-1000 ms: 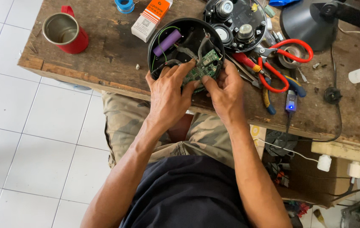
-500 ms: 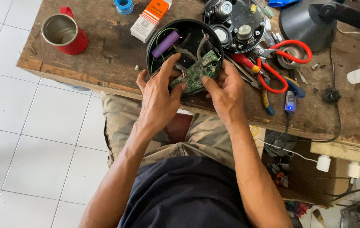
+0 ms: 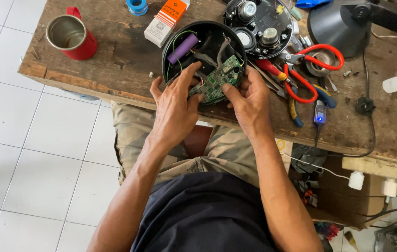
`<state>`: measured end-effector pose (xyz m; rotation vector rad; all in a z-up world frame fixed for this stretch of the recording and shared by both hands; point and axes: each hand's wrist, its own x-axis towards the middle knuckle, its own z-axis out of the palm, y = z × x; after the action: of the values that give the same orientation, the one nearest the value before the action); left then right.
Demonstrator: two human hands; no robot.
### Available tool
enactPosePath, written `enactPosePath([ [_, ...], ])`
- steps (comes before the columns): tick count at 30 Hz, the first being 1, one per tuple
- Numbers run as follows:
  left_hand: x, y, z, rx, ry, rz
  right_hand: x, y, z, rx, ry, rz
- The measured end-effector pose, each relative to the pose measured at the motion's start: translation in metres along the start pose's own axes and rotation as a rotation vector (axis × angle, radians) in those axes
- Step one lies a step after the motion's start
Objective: The person works on a circuit board inside a black circular housing, manipulating wires and components with their hands. They use a screwdriver to tighten a screw on the circuit board.
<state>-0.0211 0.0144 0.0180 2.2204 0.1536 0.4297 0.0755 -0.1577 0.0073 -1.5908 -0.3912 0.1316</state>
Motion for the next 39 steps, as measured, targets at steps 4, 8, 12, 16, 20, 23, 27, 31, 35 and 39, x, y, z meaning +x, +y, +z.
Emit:
enactPosePath([
  [4, 0.0, -0.006, -0.001, -0.057, -0.002, 0.003, 0.0, 0.002, 0.001, 0.019, 0.002, -0.001],
  [8, -0.003, -0.004, -0.004, -0.091, -0.011, 0.027, 0.0, 0.0, -0.001, 0.005, 0.0, -0.007],
  [12, -0.001, -0.005, -0.002, -0.101, -0.016, 0.029, -0.001, 0.0, 0.0, 0.012, 0.01, 0.007],
  [16, 0.001, -0.006, -0.005, -0.094, -0.028, 0.031, 0.0, 0.0, 0.002, 0.019, 0.013, 0.009],
  [20, -0.001, -0.007, -0.008, -0.11, -0.071, 0.014, -0.001, 0.002, 0.0, 0.018, 0.009, 0.015],
  [23, -0.008, -0.001, -0.011, -0.081, -0.044, 0.026, -0.001, 0.001, 0.0, 0.008, 0.002, 0.016],
  [27, -0.012, 0.002, -0.013, 0.032, -0.008, 0.049, -0.001, 0.004, -0.001, 0.012, 0.005, 0.013],
  [31, -0.013, -0.003, -0.013, 0.11, -0.006, 0.047, -0.001, 0.003, 0.0, 0.006, 0.004, 0.009],
  [35, -0.011, -0.009, -0.01, 0.119, -0.02, 0.057, -0.002, 0.001, 0.0, 0.013, 0.002, 0.002],
  [39, -0.01, -0.004, -0.012, 0.118, -0.023, 0.051, -0.001, 0.004, 0.0, 0.009, -0.001, 0.005],
])
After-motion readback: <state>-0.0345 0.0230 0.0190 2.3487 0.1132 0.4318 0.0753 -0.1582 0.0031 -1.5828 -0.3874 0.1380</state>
